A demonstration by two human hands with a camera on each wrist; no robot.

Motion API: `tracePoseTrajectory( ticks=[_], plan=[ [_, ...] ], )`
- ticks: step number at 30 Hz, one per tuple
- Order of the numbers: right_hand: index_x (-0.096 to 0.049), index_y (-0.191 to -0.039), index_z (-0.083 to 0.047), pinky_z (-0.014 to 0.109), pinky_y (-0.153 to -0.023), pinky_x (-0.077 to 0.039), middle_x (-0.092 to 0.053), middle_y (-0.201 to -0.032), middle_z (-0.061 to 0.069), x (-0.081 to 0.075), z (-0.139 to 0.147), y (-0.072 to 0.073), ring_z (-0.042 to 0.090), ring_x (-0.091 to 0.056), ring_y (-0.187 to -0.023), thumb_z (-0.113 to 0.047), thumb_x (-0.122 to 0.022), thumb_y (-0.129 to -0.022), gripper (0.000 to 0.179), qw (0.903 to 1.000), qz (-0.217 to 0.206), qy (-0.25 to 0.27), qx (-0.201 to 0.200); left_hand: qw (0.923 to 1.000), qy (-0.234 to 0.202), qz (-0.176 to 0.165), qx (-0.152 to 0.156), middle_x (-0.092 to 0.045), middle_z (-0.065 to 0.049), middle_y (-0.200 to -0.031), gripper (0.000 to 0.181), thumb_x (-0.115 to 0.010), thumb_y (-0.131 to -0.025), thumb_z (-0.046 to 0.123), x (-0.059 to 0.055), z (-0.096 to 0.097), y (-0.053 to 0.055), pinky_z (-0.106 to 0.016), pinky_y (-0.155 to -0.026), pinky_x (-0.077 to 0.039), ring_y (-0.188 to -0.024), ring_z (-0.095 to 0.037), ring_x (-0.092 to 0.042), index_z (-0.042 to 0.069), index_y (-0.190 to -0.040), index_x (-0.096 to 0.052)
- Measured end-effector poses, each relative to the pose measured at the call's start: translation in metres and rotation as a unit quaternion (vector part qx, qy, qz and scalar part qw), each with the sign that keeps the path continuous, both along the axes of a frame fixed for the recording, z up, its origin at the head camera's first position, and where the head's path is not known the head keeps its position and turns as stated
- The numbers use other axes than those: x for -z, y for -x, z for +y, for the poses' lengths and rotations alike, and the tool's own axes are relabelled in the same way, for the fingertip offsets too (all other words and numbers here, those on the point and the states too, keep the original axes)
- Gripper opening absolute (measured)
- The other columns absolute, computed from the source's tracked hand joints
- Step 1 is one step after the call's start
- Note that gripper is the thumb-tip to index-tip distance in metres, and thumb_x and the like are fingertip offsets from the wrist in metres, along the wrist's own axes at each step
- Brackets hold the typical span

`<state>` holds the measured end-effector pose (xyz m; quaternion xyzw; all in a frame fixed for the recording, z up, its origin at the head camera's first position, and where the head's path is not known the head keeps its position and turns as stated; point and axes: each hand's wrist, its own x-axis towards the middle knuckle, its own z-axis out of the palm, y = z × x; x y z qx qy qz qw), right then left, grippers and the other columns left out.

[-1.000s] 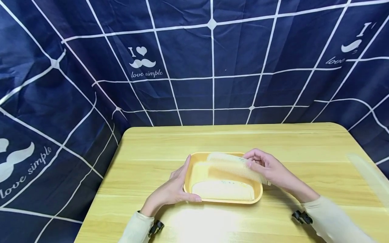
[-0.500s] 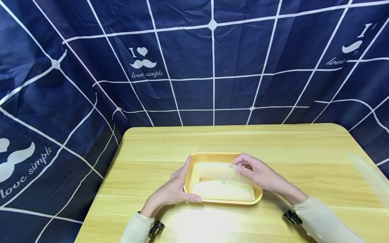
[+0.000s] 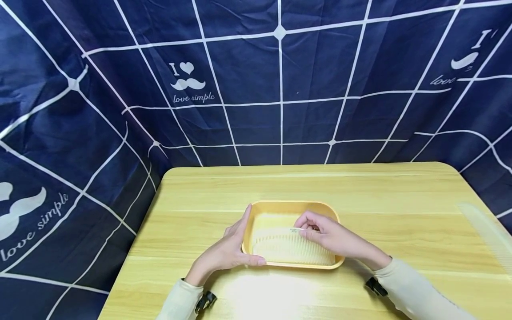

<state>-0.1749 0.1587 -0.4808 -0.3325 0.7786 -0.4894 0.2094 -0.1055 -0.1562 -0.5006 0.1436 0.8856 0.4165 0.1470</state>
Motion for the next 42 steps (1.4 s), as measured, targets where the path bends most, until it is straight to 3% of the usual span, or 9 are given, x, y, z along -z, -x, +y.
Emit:
tracePoseTrajectory(
  ticks=[15,23,28,36,42],
  plan=[
    [-0.066,-0.102,-0.015,0.022,-0.069,-0.047,-0.057,-0.083,-0.006,-0.001,-0.002,-0.008,0.007,-0.052,-0.078,-0.016,-0.07,-0.098,0.005,0.9978,0.042,-0.052,0.002,1.0,-0.001,-0.007,-0.005,0.005,0.012,-0.17,0.135,-0.084,-0.075,0.063,0.001,0.0,0.001,-0.07,-0.12,-0.006,-0.157,-0.035,-0.009,0.045,-0.159,0.019],
    [-0.067,-0.099,-0.018,0.023,-0.075,-0.047,-0.056,-0.088,-0.009,-0.001,-0.004,-0.011,0.006,-0.051,-0.085,-0.012,-0.074,-0.093,0.012,0.992,0.094,-0.083,0.017,0.9999,-0.003,-0.008,-0.007,0.004,0.01,-0.171,0.134,-0.084,-0.075,0.063,0.0,0.0,0.001,-0.072,-0.119,-0.007,-0.156,-0.035,-0.009,0.045,-0.16,0.017],
    [-0.068,-0.108,-0.015,0.029,-0.083,-0.053,-0.064,-0.1,-0.006,-0.004,-0.002,-0.013,0.011,-0.059,-0.094,-0.017,-0.072,-0.096,0.014,0.9901,0.104,-0.093,0.014,1.0,0.001,-0.003,-0.008,0.004,0.01,-0.171,0.135,-0.084,-0.074,0.066,0.002,0.0,0.0,-0.072,-0.118,-0.01,-0.156,-0.036,-0.011,0.041,-0.162,0.015],
    [-0.069,-0.117,-0.013,0.03,-0.087,-0.057,-0.07,-0.11,0.003,-0.009,0.01,-0.013,0.011,-0.066,-0.099,-0.015,-0.067,-0.1,0.017,0.9925,0.094,-0.033,0.071,0.9999,0.006,-0.009,-0.006,0.004,0.01,-0.171,0.134,-0.082,-0.075,0.068,0.002,0.001,-0.002,-0.071,-0.117,-0.019,-0.156,-0.037,-0.011,0.041,-0.162,0.016],
    [-0.069,-0.117,-0.013,0.024,-0.085,-0.056,-0.072,-0.113,0.009,-0.007,0.029,-0.008,0.019,-0.069,-0.098,-0.009,-0.064,-0.102,0.017,0.9869,0.086,0.021,0.135,1.0,-0.008,-0.006,-0.002,0.007,0.01,-0.171,0.133,-0.083,-0.076,0.064,0.002,0.001,-0.001,-0.075,-0.116,-0.011,-0.156,-0.038,-0.008,0.044,-0.16,0.018]
  ],
)
